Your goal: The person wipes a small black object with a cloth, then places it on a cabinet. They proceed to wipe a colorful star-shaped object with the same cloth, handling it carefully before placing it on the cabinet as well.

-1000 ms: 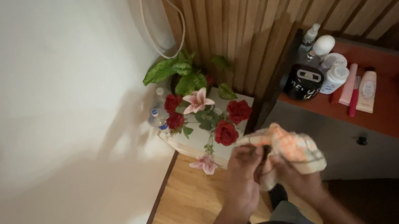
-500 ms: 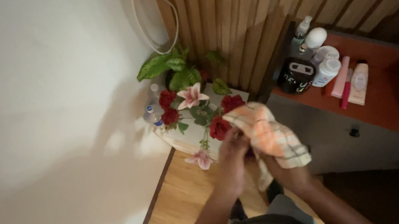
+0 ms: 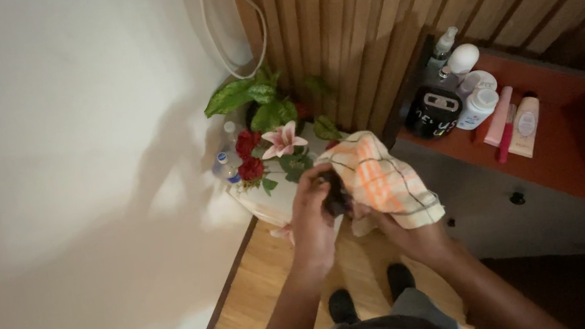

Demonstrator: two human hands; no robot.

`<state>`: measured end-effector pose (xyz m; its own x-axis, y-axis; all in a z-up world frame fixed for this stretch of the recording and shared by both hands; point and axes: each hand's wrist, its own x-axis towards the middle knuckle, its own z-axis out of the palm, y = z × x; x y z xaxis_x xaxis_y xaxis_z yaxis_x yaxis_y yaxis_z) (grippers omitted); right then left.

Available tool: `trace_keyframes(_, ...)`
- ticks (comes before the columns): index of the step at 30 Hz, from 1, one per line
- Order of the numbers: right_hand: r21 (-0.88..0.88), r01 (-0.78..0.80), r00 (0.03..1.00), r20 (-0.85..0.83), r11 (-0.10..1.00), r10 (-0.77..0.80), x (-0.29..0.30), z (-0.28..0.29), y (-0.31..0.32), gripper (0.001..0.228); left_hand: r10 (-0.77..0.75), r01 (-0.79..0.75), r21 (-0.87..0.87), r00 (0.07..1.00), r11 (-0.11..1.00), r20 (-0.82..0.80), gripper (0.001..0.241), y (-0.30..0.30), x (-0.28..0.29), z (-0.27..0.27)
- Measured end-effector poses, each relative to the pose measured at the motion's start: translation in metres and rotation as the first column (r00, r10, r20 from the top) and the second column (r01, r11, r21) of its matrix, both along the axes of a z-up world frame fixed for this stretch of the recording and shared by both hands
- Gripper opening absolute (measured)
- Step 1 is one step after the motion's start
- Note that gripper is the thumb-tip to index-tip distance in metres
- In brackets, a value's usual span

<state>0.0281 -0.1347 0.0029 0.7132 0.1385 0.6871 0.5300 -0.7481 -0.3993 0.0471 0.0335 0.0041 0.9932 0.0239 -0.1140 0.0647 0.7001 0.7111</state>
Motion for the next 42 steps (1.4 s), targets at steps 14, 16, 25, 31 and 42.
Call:
trace_keyframes(14,0.319,0.028,0.953,-0.296,0.947,0.071,-0.011,0.01,0.011,0.044,0.05,-0.005,0.342,0.991,0.94,-0.124,0.033,0.003,-0.02,-0.047)
trace_keyframes(16,0.314,0.034,0.957,-0.284,0.949,0.06,-0.019,0.017,0.012,0.047,0.055,-0.003,0.334,0.988,0.943,-0.146,0.032,0.016,-0.019,-0.073)
trace_keyframes(25,0.42,0.11,0.826,-0.543,0.901,0.152,-0.045,-0.015,-0.033,0.043,0.1,-0.069,0.198,0.983,0.978,-0.154,0.024,0.071,-0.039,-0.092)
trace_keyframes(31,0.447,0.18,0.811,-0.572,0.876,0.125,-0.06,-0.036,-0.051,0.045,0.048,0.071,0.387,0.955,0.919,-0.292,0.035,0.04,-0.023,-0.035)
trace_keyframes(42,0.495,0.334,0.839,-0.544,0.802,-0.014,-0.089,0.023,-0.082,0.034,-0.434,0.37,0.231,0.81,0.9,0.394,0.043,-0.054,-0.018,0.139)
